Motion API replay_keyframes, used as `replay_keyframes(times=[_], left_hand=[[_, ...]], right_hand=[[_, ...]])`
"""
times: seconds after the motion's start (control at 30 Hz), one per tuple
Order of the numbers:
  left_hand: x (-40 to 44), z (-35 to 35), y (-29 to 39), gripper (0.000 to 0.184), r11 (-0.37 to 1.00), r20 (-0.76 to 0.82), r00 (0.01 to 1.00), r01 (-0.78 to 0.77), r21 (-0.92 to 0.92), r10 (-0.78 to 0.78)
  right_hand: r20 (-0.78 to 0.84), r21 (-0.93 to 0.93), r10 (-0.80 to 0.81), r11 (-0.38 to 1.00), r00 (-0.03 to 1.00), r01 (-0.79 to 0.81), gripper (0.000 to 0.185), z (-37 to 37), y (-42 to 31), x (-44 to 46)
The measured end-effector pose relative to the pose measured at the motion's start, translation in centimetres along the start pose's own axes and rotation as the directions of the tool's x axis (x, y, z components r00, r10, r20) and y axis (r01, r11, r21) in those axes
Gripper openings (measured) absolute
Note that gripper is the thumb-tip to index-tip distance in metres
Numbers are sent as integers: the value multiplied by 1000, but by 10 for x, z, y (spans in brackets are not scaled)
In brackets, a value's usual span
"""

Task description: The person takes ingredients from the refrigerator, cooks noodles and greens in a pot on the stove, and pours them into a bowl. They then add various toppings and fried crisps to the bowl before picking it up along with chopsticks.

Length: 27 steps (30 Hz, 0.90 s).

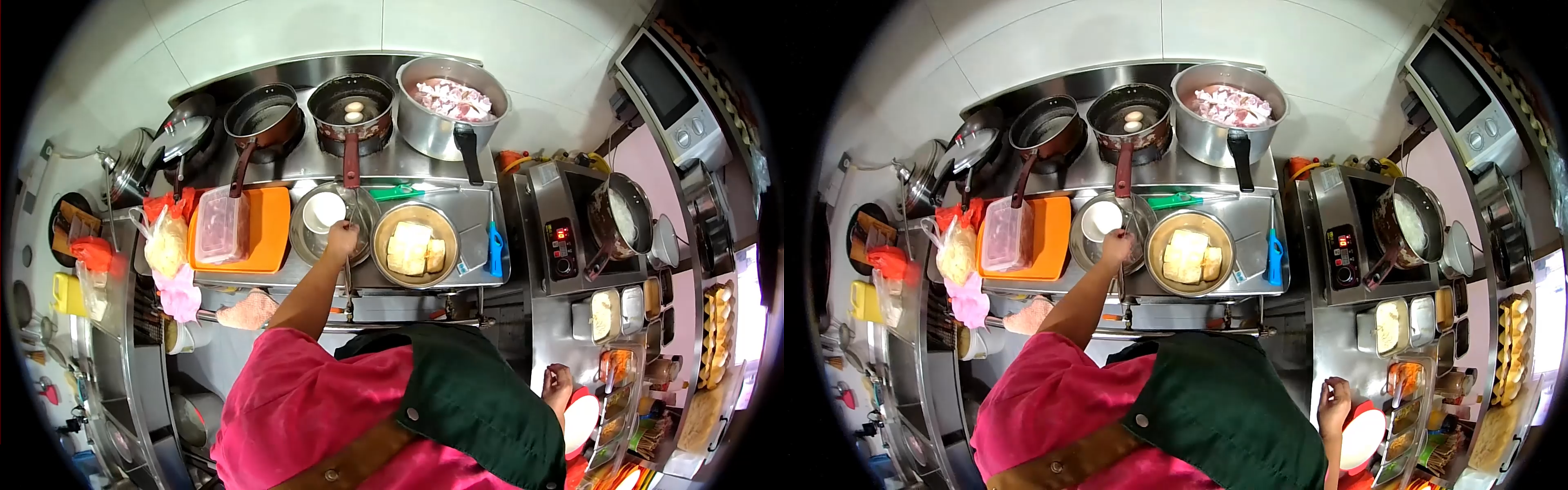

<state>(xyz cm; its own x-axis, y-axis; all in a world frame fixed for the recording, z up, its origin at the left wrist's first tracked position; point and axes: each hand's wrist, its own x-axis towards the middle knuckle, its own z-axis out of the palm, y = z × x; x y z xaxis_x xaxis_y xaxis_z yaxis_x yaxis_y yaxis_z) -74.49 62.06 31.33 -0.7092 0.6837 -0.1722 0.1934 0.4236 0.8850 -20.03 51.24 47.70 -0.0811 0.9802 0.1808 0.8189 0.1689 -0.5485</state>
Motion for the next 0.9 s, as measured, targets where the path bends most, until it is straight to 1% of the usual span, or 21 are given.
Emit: replay_keyframes(times=[0.03, 0.07, 0.1, 0.13, 0.17, 0.2, 0.23, 0.27, 0.33, 0.37, 0.4, 0.47, 0.53, 0.6, 0.67, 0.73, 0.77, 0.8, 0.87, 0.9], left_hand=[[3, -3, 4, 22, 986, 86, 993, 87, -145, -75], [7, -4, 5, 23, 943, 181, 974, 183, -278, -136], [14, -1, 0, 21, 972, 115, 987, 137, -192, -116], [13, -2, -1, 21, 972, 115, 986, 138, -190, -117], [11, -3, 0, 20, 1000, -14, 1000, -25, 2, 25], [9, -3, 3, 20, 963, -109, 976, -165, 212, 191], [2, -9, 19, 19, 956, -94, 981, -138, 259, 168], [-6, -14, 34, 19, 955, -89, 981, -145, 259, 173], [-16, -18, 56, 20, 934, -170, 973, -90, 347, 157], [-13, -18, 56, 20, 925, -169, 978, -53, 377, 125], [-10, -17, 58, 20, 924, -165, 978, -57, 379, 128], [-5, -17, 60, 21, 936, -249, 961, -30, 350, 124], [6, -16, 58, 22, 930, -264, 954, -40, 366, 145], [14, -17, 54, 23, 929, -291, 942, -49, 367, 165], [17, -19, 53, 27, 941, -300, 941, -47, 336, 154], [20, -18, 53, 30, 947, -269, 944, -104, 304, 191], [21, -19, 54, 34, 943, -254, 952, -80, 324, 168], [19, -20, 60, 34, 943, -256, 952, -79, 322, 167], [14, -24, 72, 37, 946, -349, 930, 3, 325, 117], [22, -28, 72, 42, 935, -301, 951, 38, 353, 74]], right_hand=[[9, 4, -16, 1000, 1000, 16, 7, 2, 3, 0], [18, 9, -31, 999, 999, 31, 7, 4, 5, 0], [19, 9, -29, 1000, 999, 29, 7, 4, 4, 0], [37, 19, -22, 1000, 999, 21, 7, 4, 1, 0], [54, 29, -14, 1000, 998, 12, 7, 4, -1, 1], [52, 30, -9, 1000, 999, 8, 7, 5, 2, 0], [73, 48, -1, 999, 997, -3, 6, 7, 7, -2], [91, 67, 6, 998, 996, -12, 6, 8, 11, -3], [103, 69, 30, 997, 994, -37, 6, 9, 11, -2], [109, 84, 18, 996, 994, -27, 6, 10, 11, -1], [118, 99, 6, 995, 993, -18, 6, 10, 10, 0], [124, 126, 11, 992, 992, -27, 7, 13, 16, -1], [175, 108, 11, 994, 984, -30, 7, 15, 19, 1], [177, 118, 8, 993, 984, -29, 7, 16, 17, 2], [196, 93, 13, 995, 981, -32, 8, 15, 13, 4], [231, 87, 25, 995, 973, -46, 8, 18, 16, 4], [260, 77, 39, 995, 965, -61, 9, 19, 17, 5], [260, 76, 38, 995, 965, -59, 9, 20, 19, 5], [256, 114, -24, 993, 966, -5, 9, 21, 21, 7], [258, 114, -29, 993, 966, -1, 9, 21, 21, 9]])
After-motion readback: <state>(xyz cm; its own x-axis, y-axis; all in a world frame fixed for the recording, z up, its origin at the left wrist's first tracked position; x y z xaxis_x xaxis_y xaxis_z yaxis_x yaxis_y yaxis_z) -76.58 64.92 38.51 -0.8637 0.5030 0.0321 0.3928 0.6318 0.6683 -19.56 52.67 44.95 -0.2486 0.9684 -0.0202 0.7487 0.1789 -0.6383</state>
